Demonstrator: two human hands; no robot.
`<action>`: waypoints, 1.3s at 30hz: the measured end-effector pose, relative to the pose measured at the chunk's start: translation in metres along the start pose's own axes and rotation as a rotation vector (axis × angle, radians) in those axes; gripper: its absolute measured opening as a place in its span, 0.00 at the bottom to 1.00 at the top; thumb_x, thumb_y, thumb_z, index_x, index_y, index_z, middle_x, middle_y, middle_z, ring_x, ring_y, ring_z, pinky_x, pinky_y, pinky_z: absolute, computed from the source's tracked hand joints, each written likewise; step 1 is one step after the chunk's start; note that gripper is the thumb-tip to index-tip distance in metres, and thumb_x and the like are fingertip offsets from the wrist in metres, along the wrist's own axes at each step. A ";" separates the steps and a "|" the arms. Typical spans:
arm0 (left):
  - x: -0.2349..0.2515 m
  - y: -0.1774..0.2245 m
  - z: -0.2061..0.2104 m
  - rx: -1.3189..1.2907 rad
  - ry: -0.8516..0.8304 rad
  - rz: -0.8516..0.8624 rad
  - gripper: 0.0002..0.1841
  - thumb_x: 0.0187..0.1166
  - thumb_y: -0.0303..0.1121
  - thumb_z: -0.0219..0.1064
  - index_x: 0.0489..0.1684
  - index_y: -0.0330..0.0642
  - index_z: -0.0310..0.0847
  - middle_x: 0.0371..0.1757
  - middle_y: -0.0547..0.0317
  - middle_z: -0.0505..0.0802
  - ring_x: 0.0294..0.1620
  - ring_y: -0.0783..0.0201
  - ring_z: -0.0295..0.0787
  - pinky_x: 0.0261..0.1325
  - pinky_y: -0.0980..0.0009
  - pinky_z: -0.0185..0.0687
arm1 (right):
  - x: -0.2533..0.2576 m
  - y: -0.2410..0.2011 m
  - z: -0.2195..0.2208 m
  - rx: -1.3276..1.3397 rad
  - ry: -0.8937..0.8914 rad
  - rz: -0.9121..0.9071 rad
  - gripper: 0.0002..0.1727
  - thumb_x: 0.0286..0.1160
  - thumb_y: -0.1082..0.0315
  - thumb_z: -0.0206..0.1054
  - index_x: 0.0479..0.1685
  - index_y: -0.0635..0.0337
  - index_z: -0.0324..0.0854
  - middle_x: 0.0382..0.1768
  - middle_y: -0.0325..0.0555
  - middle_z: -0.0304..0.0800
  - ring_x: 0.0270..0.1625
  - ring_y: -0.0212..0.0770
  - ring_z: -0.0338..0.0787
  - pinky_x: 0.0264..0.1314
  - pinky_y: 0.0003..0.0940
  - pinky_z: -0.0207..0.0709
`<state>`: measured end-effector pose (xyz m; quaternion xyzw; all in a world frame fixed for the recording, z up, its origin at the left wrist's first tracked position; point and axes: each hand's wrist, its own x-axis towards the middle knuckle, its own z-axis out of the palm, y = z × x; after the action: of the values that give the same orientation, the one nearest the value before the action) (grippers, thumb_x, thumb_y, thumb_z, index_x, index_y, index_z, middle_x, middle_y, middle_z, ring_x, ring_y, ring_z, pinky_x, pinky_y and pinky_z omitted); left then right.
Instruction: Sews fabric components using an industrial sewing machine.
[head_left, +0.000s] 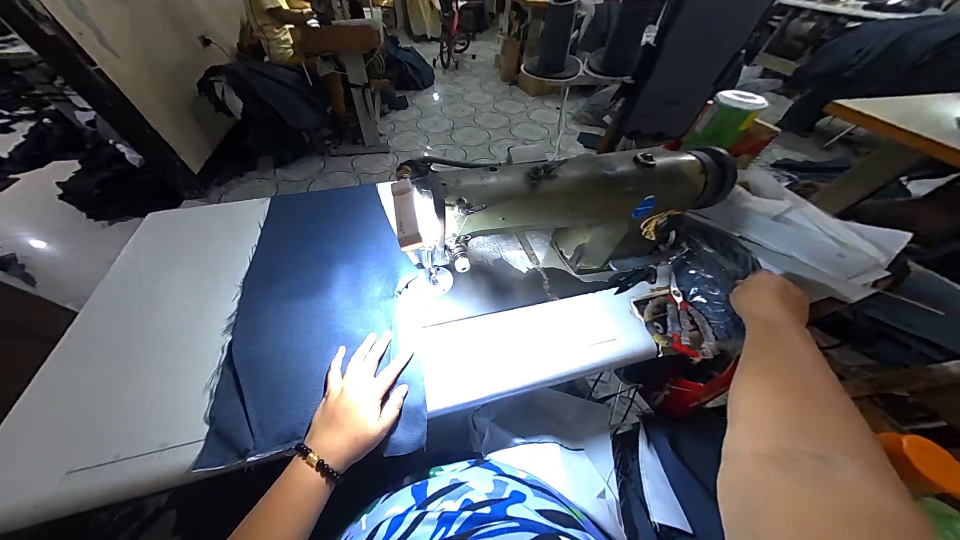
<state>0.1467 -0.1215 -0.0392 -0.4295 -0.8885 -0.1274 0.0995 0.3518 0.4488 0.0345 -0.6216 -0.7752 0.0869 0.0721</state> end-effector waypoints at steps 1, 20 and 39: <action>0.000 0.000 0.000 0.000 -0.007 -0.004 0.29 0.86 0.55 0.41 0.82 0.71 0.76 0.87 0.54 0.76 0.90 0.46 0.65 0.85 0.26 0.47 | 0.000 0.000 -0.002 0.032 0.006 0.013 0.21 0.85 0.68 0.61 0.64 0.82 0.76 0.65 0.85 0.79 0.71 0.81 0.80 0.68 0.79 0.69; 0.002 -0.002 -0.005 -0.172 0.022 -0.039 0.28 0.83 0.58 0.52 0.78 0.63 0.81 0.87 0.50 0.75 0.90 0.42 0.64 0.87 0.30 0.47 | -0.084 -0.018 -0.071 0.736 0.538 -0.322 0.27 0.94 0.59 0.47 0.73 0.78 0.65 0.63 0.76 0.78 0.58 0.63 0.85 0.63 0.57 0.78; 0.022 -0.002 -0.011 -1.261 0.043 -0.161 0.17 0.85 0.26 0.58 0.18 0.44 0.75 0.22 0.72 0.82 0.27 0.80 0.79 0.39 0.79 0.78 | -0.371 -0.157 0.085 0.980 -0.779 -1.080 0.13 0.83 0.69 0.59 0.53 0.71 0.83 0.38 0.43 0.90 0.41 0.26 0.88 0.49 0.25 0.83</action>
<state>0.1320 -0.1097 -0.0227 -0.3349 -0.6701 -0.6416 -0.1647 0.2640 0.0493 -0.0147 0.0132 -0.8108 0.5777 0.0929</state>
